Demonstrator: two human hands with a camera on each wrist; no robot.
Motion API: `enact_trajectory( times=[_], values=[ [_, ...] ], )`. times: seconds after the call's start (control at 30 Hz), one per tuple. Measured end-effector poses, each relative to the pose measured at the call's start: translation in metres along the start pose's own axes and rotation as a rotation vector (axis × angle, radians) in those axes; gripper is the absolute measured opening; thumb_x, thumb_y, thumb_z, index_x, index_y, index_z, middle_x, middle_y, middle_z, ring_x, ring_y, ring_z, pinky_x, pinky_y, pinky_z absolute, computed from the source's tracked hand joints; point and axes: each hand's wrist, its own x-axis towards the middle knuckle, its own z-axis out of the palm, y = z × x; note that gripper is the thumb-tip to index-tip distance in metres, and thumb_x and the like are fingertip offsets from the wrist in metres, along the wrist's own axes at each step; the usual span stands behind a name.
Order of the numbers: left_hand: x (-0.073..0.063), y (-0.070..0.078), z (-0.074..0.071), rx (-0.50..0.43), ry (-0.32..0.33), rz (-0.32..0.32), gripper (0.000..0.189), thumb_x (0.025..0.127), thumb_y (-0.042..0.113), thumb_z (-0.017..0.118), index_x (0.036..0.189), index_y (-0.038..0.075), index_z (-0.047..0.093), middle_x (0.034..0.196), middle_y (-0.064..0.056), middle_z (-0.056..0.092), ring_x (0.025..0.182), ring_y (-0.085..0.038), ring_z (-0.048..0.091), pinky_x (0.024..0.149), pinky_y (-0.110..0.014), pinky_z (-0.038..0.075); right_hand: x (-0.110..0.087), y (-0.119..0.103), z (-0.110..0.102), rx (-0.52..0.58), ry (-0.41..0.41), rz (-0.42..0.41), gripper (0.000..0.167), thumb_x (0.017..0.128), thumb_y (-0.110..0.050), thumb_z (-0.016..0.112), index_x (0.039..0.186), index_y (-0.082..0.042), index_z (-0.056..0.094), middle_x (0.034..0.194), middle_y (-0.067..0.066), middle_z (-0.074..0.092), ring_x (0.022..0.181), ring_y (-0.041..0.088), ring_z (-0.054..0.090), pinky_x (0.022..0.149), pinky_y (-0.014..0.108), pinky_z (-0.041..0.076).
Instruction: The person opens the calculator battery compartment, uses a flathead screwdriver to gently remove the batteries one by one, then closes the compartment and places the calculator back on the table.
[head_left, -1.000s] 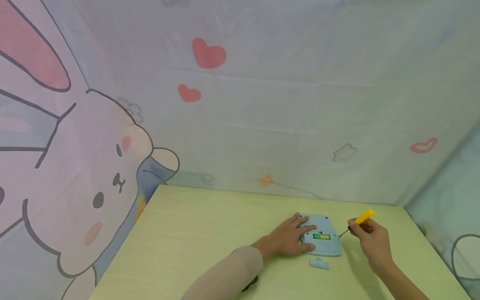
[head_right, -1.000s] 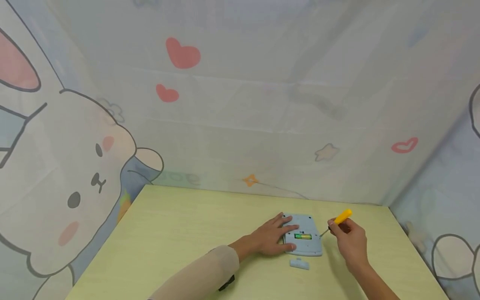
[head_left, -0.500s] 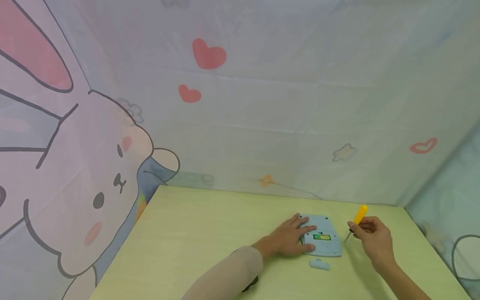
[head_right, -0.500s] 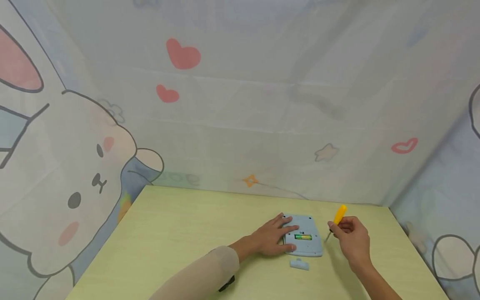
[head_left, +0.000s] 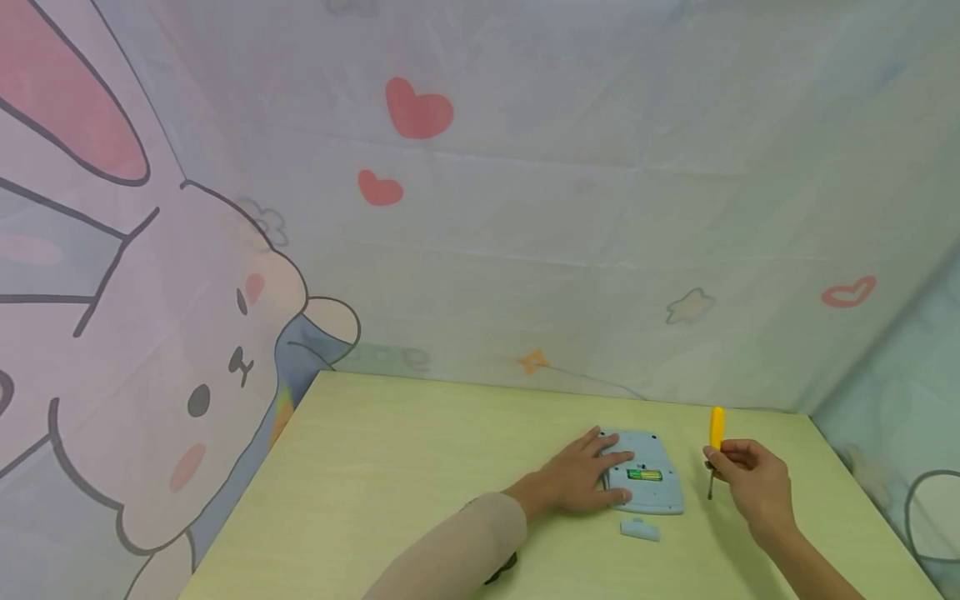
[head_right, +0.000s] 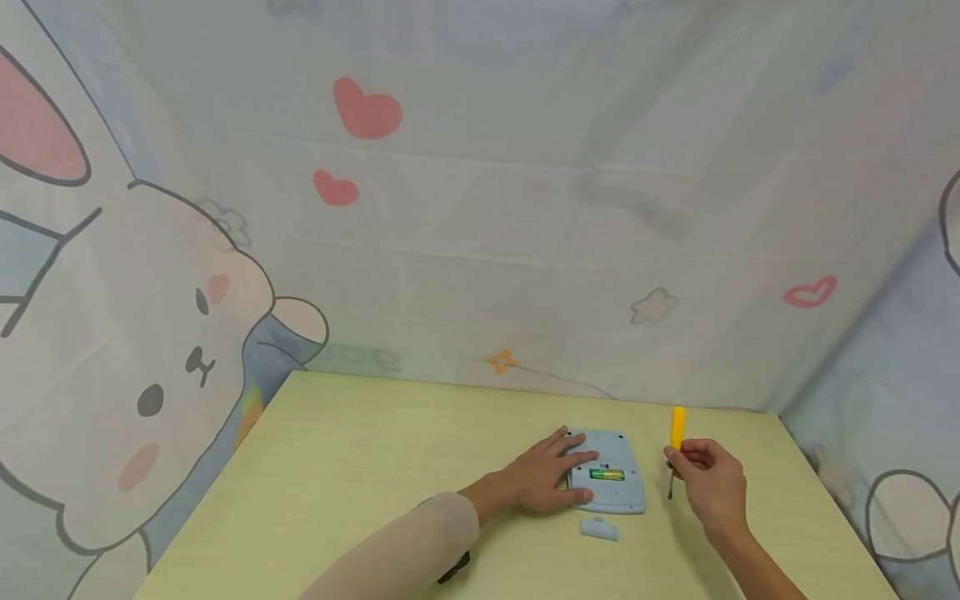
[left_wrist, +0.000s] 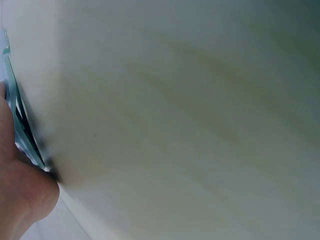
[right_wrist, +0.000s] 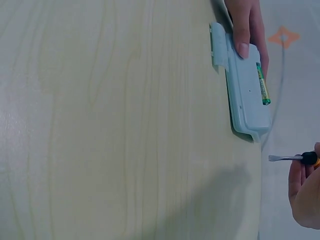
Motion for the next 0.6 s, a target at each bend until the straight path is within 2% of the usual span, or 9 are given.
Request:
enact_trajectory(
  times=[0.1,0.33,0.6],
  values=[
    [-0.001,0.0,-0.002,0.001,-0.001,0.0,0.07,0.107,0.07,0.032,0.169,0.037,0.029,0.176,0.002,0.02,0.163,-0.03,0.012,0.129,-0.042,0.02,0.001,0.002,0.0,0.0,-0.001,-0.021,0.041,0.102,-0.021,0.075,0.123,0.01,0.059,0.096,0.002,0.077,0.08,0.0,0.072,0.074,0.019,0.061],
    [-0.002,0.0,-0.003,-0.011,-0.013,-0.006,0.07,0.107,0.071,0.032,0.169,0.038,0.028,0.176,0.002,0.019,0.163,-0.03,0.011,0.13,-0.041,0.019,0.002,0.008,-0.002,0.005,0.017,-0.035,0.04,0.101,-0.023,0.077,0.121,0.008,0.063,0.091,-0.008,0.077,0.081,0.004,0.075,0.075,0.021,0.061],
    [-0.001,0.0,-0.001,0.003,-0.011,-0.012,0.07,0.107,0.072,0.031,0.169,0.039,0.027,0.176,0.004,0.019,0.163,-0.028,0.012,0.13,-0.039,0.018,0.003,0.015,-0.004,-0.121,0.036,-0.041,0.048,0.1,-0.036,0.077,0.123,0.005,0.068,0.093,-0.004,0.077,0.08,0.008,0.074,0.07,0.02,0.058]
  ],
)
